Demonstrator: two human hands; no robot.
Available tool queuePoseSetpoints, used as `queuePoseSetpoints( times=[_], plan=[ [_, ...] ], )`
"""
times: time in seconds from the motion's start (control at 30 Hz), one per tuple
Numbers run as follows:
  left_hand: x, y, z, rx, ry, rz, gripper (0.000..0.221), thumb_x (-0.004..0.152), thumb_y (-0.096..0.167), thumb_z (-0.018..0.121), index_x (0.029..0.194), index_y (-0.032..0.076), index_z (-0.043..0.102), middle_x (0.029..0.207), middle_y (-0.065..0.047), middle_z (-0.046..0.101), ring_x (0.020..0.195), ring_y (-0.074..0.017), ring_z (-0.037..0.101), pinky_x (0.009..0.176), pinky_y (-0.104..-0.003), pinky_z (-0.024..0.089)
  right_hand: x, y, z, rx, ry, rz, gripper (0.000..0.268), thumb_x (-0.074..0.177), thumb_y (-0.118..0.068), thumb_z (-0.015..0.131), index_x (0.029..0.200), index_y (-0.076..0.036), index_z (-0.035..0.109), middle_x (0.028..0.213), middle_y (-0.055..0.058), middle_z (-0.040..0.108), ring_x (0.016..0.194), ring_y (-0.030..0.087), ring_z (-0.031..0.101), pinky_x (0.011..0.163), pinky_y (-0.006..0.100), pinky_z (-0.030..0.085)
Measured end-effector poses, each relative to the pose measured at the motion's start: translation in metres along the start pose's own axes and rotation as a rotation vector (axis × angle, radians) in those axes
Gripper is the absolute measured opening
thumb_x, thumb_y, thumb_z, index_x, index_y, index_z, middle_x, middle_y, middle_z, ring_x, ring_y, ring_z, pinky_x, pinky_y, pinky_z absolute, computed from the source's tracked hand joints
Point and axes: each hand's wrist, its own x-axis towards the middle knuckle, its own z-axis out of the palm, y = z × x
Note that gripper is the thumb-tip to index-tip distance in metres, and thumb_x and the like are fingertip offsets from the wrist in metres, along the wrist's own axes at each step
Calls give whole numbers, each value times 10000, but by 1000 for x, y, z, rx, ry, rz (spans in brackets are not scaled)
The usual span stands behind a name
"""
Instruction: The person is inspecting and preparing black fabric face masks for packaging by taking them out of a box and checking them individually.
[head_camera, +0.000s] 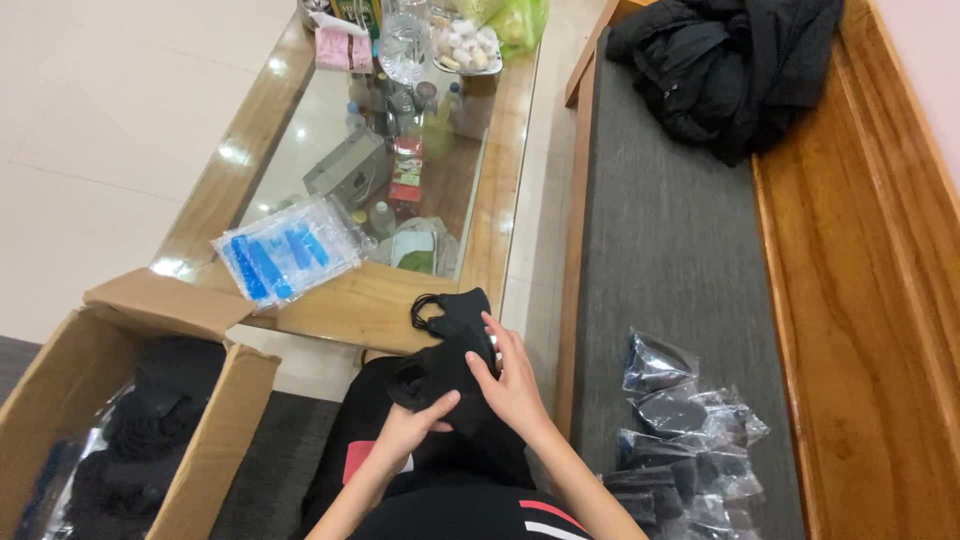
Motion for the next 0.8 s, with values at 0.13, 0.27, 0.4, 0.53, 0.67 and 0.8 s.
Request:
queuePoseSetpoints(
  times=[0.13,0.27,0.4,0.53,0.67,0.8],
  plan=[
    [1,5,-13,117,-74,38,678,778,213,821,1422,118,631,1336,-73,702,1110,-191,712,681,-313,672,3,11,18,3,81,-103,443,984,-319,590,1408,-194,611,1287,37,591,1297,190,563,1073,356,442],
    [-5,24,-23,218,-60,54,710,799,236,855,1431,44,593,1347,-165,668,1115,-283,709,716,-377,676,1,4,37,-198,313,-283,283,986,-269,640,1245,-187,718,1277,68,561,1249,275,509,1032,427,448],
    [2,17,-40,233,-52,79,700,832,203,893,1423,-16,590,1360,-256,667,1099,-385,726,732,-428,682,-7,-6,54,-219,411,-381,124,969,-134,695,1070,-153,763,916,-12,576,963,201,577,838,325,515],
    [-5,28,-47,186,-47,105,729,843,225,877,1440,-41,556,1403,-274,625,1149,-396,687,750,-457,670,-15,-2,72,-108,324,-293,172,987,-176,680,1138,-134,751,860,29,667,879,215,639,776,327,550],
    [-1,21,-52,2,44,100,746,850,204,862,1454,-69,521,1408,-295,603,1080,-406,712,782,-473,666,-27,13,95,-92,298,-286,195,999,-162,653,1152,-63,725,802,93,675,806,246,652,682,325,563],
    [14,2,-57,-161,14,98,695,813,114,887,1414,-38,574,1322,-222,680,997,-363,735,848,-533,648,-30,14,105,-211,371,-467,176,965,-71,689,1128,-67,755,852,86,728,817,275,706,703,347,584]
  ],
)
